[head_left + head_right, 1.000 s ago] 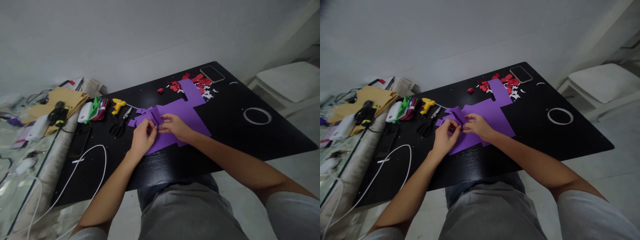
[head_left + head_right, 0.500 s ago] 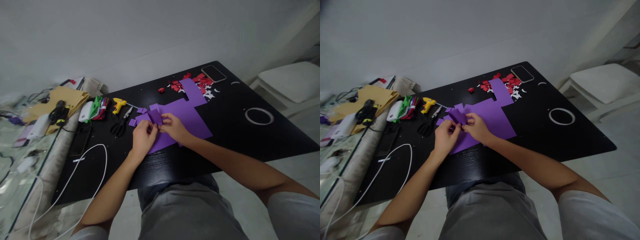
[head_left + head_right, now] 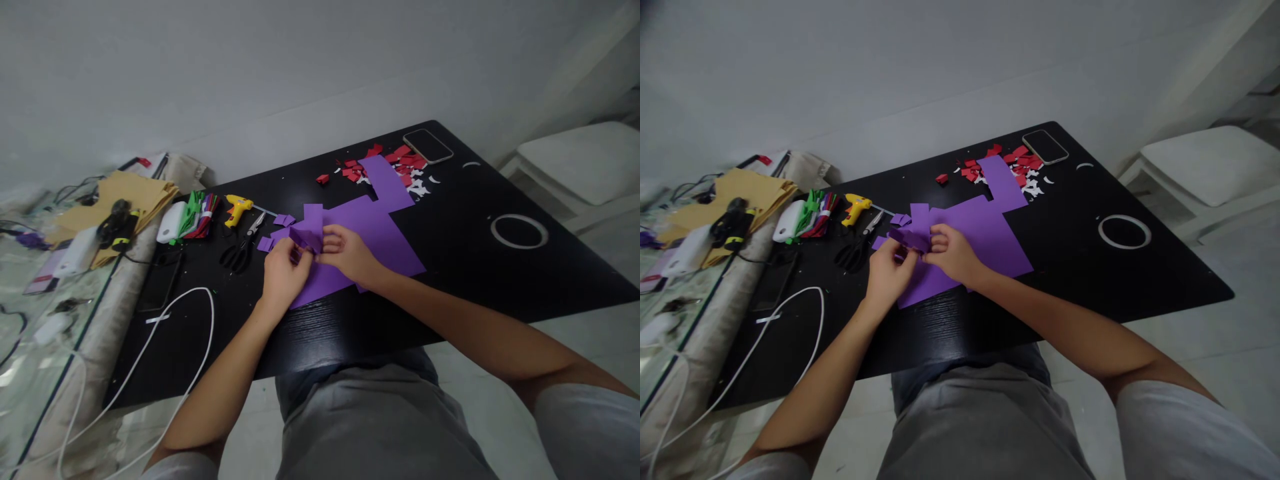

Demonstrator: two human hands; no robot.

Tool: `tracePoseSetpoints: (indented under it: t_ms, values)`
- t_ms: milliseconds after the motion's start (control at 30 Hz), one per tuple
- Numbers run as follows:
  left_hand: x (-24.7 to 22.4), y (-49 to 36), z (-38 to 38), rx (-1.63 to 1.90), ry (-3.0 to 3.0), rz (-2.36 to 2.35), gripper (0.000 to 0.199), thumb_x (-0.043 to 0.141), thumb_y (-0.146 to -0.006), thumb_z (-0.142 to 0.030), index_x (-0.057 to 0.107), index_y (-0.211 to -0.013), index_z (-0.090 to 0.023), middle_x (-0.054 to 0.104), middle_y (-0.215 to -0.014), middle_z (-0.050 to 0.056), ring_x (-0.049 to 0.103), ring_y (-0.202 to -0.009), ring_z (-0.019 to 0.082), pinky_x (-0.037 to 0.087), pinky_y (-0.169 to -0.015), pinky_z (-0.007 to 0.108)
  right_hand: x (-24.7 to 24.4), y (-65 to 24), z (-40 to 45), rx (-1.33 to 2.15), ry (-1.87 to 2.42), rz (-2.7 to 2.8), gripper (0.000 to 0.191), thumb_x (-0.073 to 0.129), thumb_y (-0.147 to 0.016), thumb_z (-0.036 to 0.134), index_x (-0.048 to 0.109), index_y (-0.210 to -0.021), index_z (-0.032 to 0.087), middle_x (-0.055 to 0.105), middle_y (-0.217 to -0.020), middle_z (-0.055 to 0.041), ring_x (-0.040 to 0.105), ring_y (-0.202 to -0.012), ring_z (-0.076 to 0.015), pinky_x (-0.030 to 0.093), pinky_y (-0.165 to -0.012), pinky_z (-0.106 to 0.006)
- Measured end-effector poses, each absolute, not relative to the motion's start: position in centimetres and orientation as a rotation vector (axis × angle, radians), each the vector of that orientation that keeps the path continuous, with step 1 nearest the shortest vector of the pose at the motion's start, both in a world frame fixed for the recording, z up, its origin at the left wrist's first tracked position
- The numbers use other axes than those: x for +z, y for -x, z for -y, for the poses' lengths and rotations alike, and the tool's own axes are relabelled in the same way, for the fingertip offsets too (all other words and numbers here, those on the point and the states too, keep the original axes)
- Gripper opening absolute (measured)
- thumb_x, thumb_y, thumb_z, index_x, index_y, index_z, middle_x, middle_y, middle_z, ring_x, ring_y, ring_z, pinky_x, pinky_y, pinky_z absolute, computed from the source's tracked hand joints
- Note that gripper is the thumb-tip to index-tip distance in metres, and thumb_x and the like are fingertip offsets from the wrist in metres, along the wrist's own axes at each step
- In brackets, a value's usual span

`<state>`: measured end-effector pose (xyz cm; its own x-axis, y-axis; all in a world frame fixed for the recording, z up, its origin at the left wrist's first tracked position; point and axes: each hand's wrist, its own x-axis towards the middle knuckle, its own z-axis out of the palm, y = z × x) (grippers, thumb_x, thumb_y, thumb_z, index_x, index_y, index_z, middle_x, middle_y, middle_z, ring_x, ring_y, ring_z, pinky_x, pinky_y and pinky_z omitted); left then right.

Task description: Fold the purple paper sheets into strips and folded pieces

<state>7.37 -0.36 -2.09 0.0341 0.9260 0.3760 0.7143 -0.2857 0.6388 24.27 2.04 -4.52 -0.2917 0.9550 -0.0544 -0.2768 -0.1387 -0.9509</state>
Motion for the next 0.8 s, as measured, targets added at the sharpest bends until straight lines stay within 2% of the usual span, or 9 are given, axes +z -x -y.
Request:
tracePoseSetpoints:
  t_ms: [167,300,567,800]
  values:
    - [-2.26,-7.12,0.10,1.123,-1.942,-1.629,0.005,0.067,-0.084,-0.023,0.067,-0.080,-0.019,0.069,-0.074,0.001,0.064,-0.063,0.016,0.047,-0.062,0.029,-4.49,-24.34,-2.08,1.602,0.945,1.097,0.056,0.088,-0.061,0.013,0.060,-0.107,0.025,0.072,-0.092,0.0007,0.074,-0.089,-0.0207,0.060,-0.097,-0.043]
    - [-2.32,-6.90,0.05,1.141,-1.909,-1.587,0.004,0.065,-0.082,-0.018,0.066,-0.078,-0.020,0.068,-0.070,0.000,0.064,-0.062,0.016,0.048,-0.063,0.028,-4.32,-24.48,-2.07,1.589,0.918,1.091,0.048,0.085,-0.065,0.013,0.063,-0.107,0.025,0.075,-0.096,-0.0016,0.075,-0.093,-0.0222,0.059,-0.102,-0.046]
    - [-2.32,-6.92,0.07,1.199,-1.914,-1.536,0.003,0.069,-0.080,-0.019,0.067,-0.078,-0.020,0.068,-0.073,0.000,0.064,-0.065,0.016,0.047,-0.064,0.029,-4.05,-24.45,-1.93,1.557,0.927,1.062,0.043,0.084,-0.066,0.013,0.066,-0.104,0.024,0.077,-0.093,0.0004,0.076,-0.089,-0.0209,0.059,-0.103,-0.046]
    - [-1.76,-7.15,0.28,1.202,-1.978,-1.508,0.007,0.066,-0.080,-0.016,0.070,-0.084,-0.021,0.069,-0.079,0.000,0.065,-0.071,0.017,0.050,-0.069,0.029,-4.70,-24.13,-2.04,1.524,0.930,1.084,0.039,0.082,-0.070,0.018,0.067,-0.105,0.023,0.080,-0.103,-0.0040,0.077,-0.101,-0.0231,0.059,-0.104,-0.046]
